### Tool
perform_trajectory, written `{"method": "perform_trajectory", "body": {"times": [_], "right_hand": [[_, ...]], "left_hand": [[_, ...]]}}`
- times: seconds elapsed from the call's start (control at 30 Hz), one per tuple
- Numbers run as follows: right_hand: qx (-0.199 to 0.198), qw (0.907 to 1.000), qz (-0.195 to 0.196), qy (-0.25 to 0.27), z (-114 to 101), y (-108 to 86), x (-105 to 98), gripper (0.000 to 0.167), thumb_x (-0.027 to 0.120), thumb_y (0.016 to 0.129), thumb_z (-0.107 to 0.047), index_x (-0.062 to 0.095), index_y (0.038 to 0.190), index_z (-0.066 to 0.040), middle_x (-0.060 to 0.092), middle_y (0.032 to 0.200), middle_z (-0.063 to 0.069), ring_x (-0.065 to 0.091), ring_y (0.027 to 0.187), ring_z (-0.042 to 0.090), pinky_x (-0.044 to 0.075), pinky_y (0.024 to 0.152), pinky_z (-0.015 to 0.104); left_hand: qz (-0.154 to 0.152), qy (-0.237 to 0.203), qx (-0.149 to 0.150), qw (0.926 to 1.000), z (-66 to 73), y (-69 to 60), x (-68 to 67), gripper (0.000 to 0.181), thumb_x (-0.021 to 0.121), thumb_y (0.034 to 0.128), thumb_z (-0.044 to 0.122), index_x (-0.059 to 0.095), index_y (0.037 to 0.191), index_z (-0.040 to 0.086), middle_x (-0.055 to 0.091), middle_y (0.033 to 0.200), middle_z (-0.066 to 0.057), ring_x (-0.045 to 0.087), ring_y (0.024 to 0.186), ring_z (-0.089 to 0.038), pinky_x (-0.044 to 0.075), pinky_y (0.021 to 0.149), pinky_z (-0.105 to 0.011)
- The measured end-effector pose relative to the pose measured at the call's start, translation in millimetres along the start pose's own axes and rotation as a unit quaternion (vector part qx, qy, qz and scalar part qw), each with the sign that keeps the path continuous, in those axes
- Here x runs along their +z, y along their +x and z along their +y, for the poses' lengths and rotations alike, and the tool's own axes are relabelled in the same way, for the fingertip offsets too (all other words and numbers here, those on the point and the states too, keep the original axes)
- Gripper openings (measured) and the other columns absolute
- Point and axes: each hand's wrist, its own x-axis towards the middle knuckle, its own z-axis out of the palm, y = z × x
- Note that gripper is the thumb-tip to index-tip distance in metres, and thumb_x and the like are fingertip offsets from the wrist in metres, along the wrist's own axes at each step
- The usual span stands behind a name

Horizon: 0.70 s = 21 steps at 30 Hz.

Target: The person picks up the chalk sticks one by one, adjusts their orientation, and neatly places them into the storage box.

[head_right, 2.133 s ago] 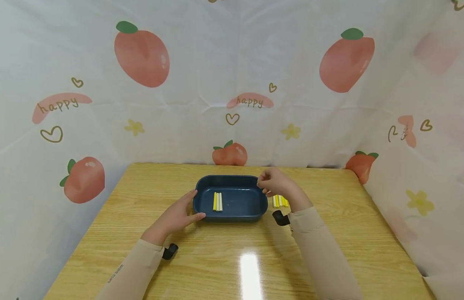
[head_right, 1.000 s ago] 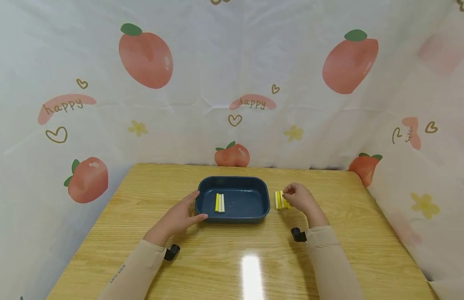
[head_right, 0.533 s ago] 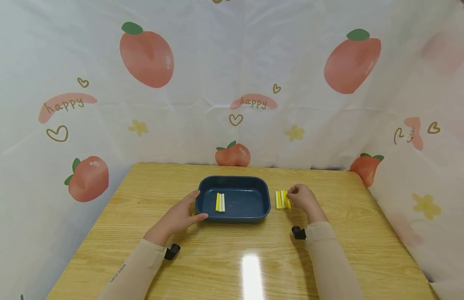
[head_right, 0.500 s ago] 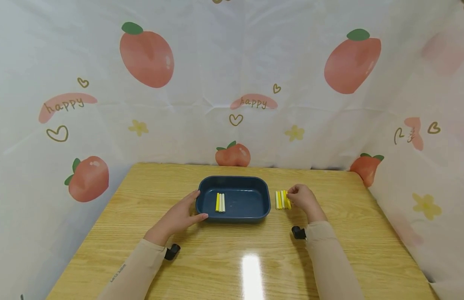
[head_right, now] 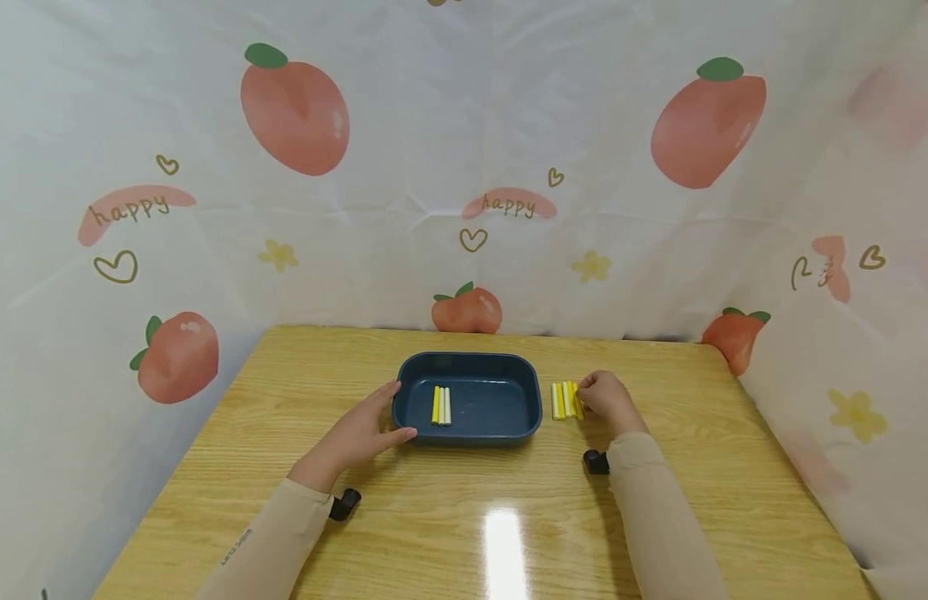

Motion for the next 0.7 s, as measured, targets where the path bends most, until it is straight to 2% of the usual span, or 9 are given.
{"method": "perform_trajectory", "body": {"times": [0.27, 0.47, 0.7], "right_hand": [[0.004, 0.9999, -0.006, -0.012, 0.6, 5.6, 1.8, 0.017, 0.053, 0.097, -0.002, 0.055, 0.108, 0.011, 0.057, 0.090, 0.016, 0.054, 0.067, 0.018, 0.053, 0.058, 0.029], [0.013, 0.9995, -0.017, -0.025, -0.9, 6.3, -0.4, 0.018, 0.054, 0.097, -0.002, 0.058, 0.109, 0.012, 0.060, 0.096, 0.018, 0.059, 0.074, 0.021, 0.056, 0.062, 0.031], [0.047, 0.9980, -0.031, -0.027, -6.4, 5.6, -3.0, 0.009, 0.058, 0.095, -0.003, 0.061, 0.096, 0.004, 0.058, 0.080, 0.009, 0.057, 0.069, 0.019, 0.054, 0.060, 0.031]], "left_hand": [[-0.001, -0.001, -0.003, 1.0000, 0.6, 0.1, -0.1, 0.097, 0.071, 0.0886, 0.054, 0.022, 0.161, 0.011, 0.023, 0.165, -0.009, 0.029, 0.148, -0.032, 0.032, 0.116, -0.050], [0.000, -0.003, -0.005, 1.0000, 1.4, 0.3, 0.0, 0.096, 0.072, 0.0888, 0.052, 0.023, 0.160, 0.011, 0.023, 0.165, -0.009, 0.029, 0.148, -0.032, 0.032, 0.117, -0.050], [0.000, 0.001, -0.004, 1.0000, 0.9, 0.6, 0.3, 0.096, 0.072, 0.0885, 0.053, 0.023, 0.160, 0.011, 0.023, 0.165, -0.009, 0.030, 0.147, -0.032, 0.032, 0.116, -0.050]]}}
